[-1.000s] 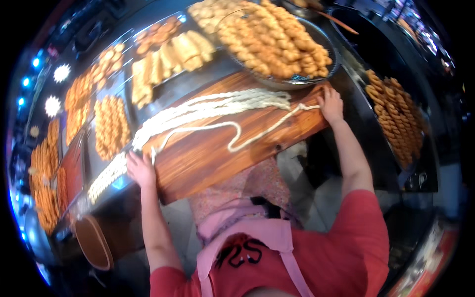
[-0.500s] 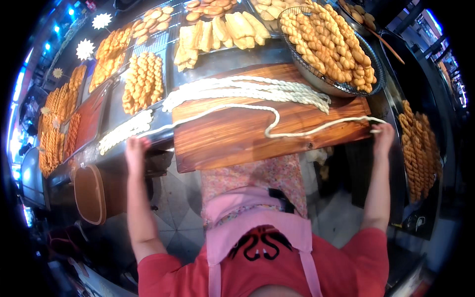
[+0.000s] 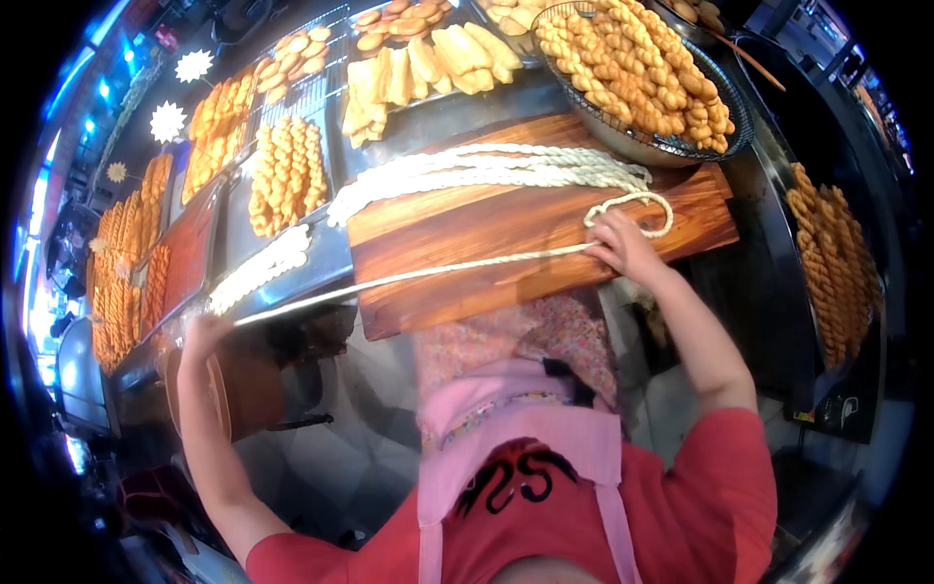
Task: The person braids long strands of dough on a wooden board. They repeatedly stretch, twist, and interlace the strands to form braided ropes, placing the finished braids on the board.
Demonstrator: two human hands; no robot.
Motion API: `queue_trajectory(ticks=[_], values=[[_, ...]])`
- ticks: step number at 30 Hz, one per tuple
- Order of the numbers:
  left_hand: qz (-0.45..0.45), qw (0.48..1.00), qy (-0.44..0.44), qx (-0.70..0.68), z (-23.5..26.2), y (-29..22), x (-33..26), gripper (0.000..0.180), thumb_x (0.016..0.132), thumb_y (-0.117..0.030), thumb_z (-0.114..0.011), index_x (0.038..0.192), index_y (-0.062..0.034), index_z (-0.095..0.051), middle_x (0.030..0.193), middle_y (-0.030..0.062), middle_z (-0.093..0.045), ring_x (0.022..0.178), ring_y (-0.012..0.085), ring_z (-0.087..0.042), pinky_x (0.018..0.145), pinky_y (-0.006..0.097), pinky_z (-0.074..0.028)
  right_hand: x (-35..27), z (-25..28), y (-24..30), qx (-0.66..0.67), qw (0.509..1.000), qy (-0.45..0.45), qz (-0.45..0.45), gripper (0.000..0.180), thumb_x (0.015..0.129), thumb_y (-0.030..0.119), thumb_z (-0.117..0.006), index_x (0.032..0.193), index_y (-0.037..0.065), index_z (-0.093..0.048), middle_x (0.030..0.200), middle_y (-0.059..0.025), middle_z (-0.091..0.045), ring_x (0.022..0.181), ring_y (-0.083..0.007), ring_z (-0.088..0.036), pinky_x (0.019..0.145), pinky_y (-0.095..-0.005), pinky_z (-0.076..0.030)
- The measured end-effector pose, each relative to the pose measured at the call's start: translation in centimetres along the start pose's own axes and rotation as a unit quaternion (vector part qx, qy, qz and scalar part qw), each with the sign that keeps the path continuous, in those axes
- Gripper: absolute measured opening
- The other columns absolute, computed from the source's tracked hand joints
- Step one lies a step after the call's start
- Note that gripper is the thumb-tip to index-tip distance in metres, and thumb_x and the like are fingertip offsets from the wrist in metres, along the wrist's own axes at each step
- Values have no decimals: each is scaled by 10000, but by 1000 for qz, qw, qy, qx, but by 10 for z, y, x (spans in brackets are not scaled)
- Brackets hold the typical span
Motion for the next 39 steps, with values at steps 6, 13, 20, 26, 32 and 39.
queue_trajectory(ticks=[6, 13, 20, 26, 32, 39], values=[[71, 957, -211, 184, 83, 59, 6, 224, 730, -222, -701, 859, -39, -713, 840, 183, -683, 814, 331, -655, 772, 395, -501, -24, 61, -34, -11, 992, -121, -38, 143, 786, 189, -689, 820, 64, -627, 879, -70, -634, 890, -279, -573, 778, -378, -464], [49, 886, -442, 134, 217, -4, 34, 466, 930, -500, -456, 1165, -136, -628, 994, 194, -652, 890, 387, -614, 755, 424, -478, -52, 85, -122, -64, 923, -267, -270, 250, 900, 159, -556, 1143, 120, -599, 977, -130, -626, 912, -316, -601, 786, -381, -483], [100, 923, -276, 249, 203, 79, 2, 462, 734, -347, -747, 1001, 12, -627, 918, 215, -647, 884, 346, -619, 791, 419, -473, -115, 45, -88, -118, 957, -172, -200, 359, 910, 191, -546, 1258, 105, -534, 1303, -126, -533, 1266, -283, -443, 1086, -499, -225], [-79, 906, -403, 107, 267, -50, 47, 428, 894, -382, -588, 1016, 23, -653, 853, 181, -677, 701, 260, -595, 672, 371, -471, -108, 63, -153, -185, 900, -228, -322, 425, 861, 152, -597, 1261, 46, -500, 1339, -129, -483, 1267, -293, -420, 1064, -466, -279], [78, 931, -297, 198, 282, 93, 5, 441, 749, -394, -723, 980, -20, -687, 757, 177, -669, 715, 293, -649, 660, 406, -492, -140, 37, -133, -9, 950, -253, -182, 156, 893, 174, -581, 1014, 85, -621, 1181, -87, -623, 1240, -268, -483, 1072, -466, -251], [-78, 899, -419, 104, 232, -77, 29, 336, 833, -345, -675, 865, -11, -668, 732, 144, -659, 606, 235, -586, 615, 373, -462, -91, 122, -181, 25, 919, -279, -277, 212, 941, 78, -476, 1120, 28, -578, 883, -133, -651, 838, -259, -640, 762, -341, -489]])
Point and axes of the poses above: each hand's wrist, its own x-axis towards the middle knuckle, its own z-axis out of the back of the hand, y = z × x, the point moved 3 cm from there along x, towards the middle knuckle
